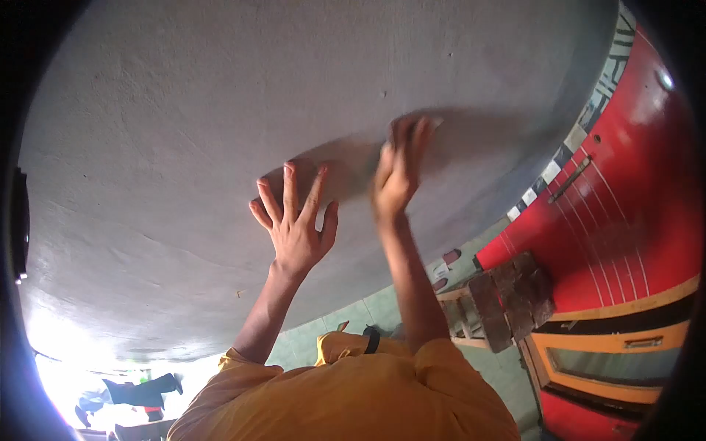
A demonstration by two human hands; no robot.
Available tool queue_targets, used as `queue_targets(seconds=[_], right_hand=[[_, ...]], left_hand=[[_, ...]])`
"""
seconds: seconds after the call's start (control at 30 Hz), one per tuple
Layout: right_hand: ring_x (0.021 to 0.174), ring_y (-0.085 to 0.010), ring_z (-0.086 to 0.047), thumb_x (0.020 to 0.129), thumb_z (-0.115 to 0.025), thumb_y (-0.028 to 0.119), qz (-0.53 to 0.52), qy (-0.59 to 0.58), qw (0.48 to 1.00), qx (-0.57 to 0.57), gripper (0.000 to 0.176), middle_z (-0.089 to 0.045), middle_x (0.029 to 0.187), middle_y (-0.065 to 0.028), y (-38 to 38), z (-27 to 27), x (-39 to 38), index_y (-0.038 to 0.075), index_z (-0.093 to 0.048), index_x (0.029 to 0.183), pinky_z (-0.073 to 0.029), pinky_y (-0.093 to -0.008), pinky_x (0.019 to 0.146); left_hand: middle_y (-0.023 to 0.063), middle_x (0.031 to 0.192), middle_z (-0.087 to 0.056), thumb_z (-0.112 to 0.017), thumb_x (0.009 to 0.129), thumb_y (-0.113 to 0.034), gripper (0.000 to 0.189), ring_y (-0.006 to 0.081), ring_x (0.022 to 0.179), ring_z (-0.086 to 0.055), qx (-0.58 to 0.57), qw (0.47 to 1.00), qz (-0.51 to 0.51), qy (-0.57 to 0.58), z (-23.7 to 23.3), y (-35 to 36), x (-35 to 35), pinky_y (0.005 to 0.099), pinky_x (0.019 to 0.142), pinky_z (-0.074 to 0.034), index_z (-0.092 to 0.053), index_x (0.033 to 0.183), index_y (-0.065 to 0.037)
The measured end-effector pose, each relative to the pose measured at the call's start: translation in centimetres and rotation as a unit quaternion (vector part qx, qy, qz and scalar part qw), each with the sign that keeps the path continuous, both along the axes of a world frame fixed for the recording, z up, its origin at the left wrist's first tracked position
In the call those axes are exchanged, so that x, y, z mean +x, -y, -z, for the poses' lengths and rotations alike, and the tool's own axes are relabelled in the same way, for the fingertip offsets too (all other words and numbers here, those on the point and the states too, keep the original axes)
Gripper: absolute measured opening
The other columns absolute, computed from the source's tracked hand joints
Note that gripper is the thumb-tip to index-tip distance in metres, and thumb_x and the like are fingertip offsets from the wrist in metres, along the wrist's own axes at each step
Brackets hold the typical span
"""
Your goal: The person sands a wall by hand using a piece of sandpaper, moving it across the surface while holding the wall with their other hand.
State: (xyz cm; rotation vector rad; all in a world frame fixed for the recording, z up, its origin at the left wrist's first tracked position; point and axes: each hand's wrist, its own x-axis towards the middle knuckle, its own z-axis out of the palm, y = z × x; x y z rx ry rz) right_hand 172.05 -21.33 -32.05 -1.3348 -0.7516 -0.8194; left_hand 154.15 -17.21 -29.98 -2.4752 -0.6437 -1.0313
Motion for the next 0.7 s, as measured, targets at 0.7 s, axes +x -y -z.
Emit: queue_targets(seconds=[0.7], right_hand=[[0.148, -0.0503, -0.016, 0.104, -0.045, 0.019, -0.034, -0.045, 0.997, -0.06, 0.055, -0.016, 0.16, -0.0327, -1.7, 1.8, -8.6, -0.004, -0.034, 0.151, -0.02, -0.0566, 0.12]], left_hand=[[0.0139, 0.167, -0.018, -0.065, 0.09, -0.033, 0.064, 0.0488, 0.151, 0.002, -0.009, 0.998, 0.054, 0.01, -1.9, -1.0, -3.9, 0.0646, 0.114, 0.007, -0.045, 0.152, -0.032]])
